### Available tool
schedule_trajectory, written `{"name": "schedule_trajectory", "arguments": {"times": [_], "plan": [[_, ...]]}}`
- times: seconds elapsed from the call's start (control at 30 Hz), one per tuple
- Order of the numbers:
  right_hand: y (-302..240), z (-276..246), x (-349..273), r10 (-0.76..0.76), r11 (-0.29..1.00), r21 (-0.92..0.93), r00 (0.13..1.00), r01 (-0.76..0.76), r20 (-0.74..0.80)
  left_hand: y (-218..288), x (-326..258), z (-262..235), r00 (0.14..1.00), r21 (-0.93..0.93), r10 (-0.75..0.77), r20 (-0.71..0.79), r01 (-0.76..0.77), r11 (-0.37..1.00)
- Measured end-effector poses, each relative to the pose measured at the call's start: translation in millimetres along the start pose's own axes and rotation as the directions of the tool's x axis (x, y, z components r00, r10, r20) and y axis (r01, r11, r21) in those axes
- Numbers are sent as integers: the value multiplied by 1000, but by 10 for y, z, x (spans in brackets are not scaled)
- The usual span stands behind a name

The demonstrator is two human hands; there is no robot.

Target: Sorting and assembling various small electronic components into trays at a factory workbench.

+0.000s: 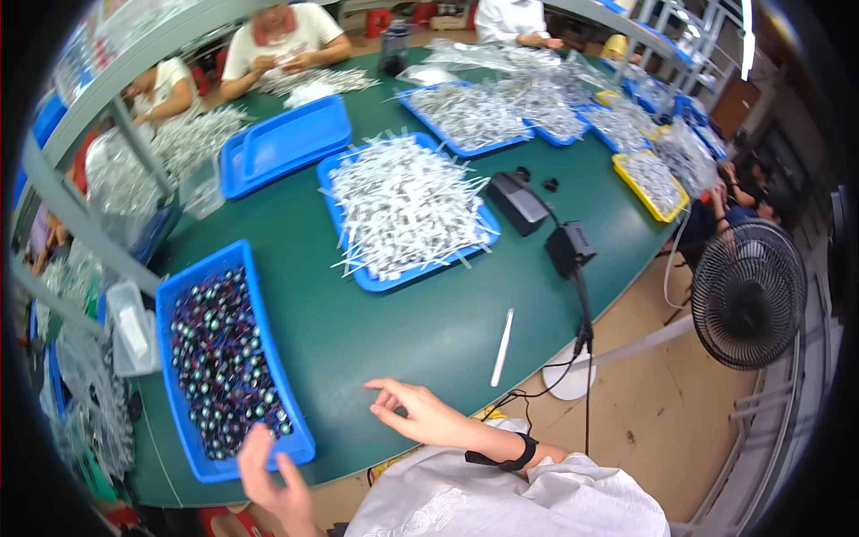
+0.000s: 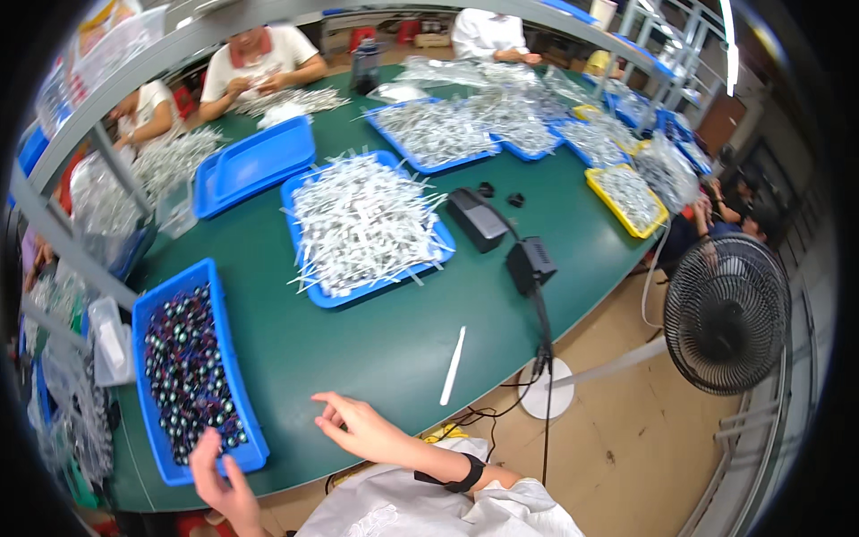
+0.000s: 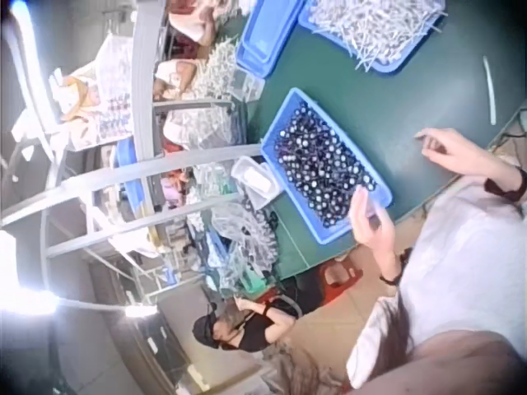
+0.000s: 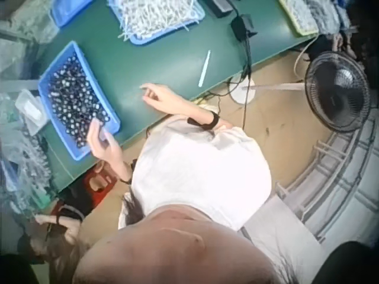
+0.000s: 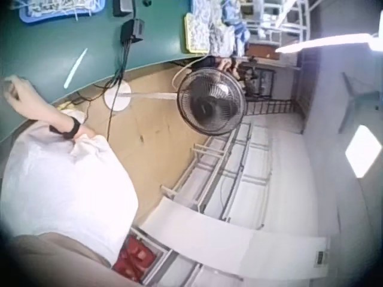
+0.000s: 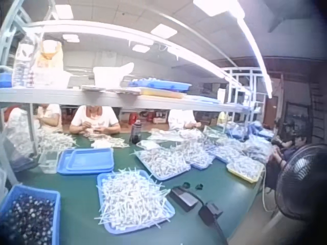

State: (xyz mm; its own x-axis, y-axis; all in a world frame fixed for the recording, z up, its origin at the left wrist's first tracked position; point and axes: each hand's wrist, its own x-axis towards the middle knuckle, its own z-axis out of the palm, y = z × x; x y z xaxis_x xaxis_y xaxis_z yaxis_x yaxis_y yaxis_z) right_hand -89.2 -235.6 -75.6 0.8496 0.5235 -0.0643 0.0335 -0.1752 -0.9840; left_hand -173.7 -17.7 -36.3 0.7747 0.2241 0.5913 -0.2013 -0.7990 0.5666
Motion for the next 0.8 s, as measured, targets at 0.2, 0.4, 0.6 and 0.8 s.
{"name": "schedule_trajectory", "arguments": {"times": [0.2,0.4,0.6,0.8], "plan": [[67,-758,-175,-139,970,-242,796,-10,-589,398,46,616,887,-345,223,406,-77,935],[74,-1686,-457,-480,704,-597,361,-386,-799,392,-38,1029,808,-305,206,552,-35,952],[-142,-1891,-145,39,957,-180,715,-228,-698,336,-61,1139,799,-230,181,573,-56,972],[267,-1701,550,449,637,737,886,-228,-114,280,-82,1101,780,-256,179,600,-25,966]]}}
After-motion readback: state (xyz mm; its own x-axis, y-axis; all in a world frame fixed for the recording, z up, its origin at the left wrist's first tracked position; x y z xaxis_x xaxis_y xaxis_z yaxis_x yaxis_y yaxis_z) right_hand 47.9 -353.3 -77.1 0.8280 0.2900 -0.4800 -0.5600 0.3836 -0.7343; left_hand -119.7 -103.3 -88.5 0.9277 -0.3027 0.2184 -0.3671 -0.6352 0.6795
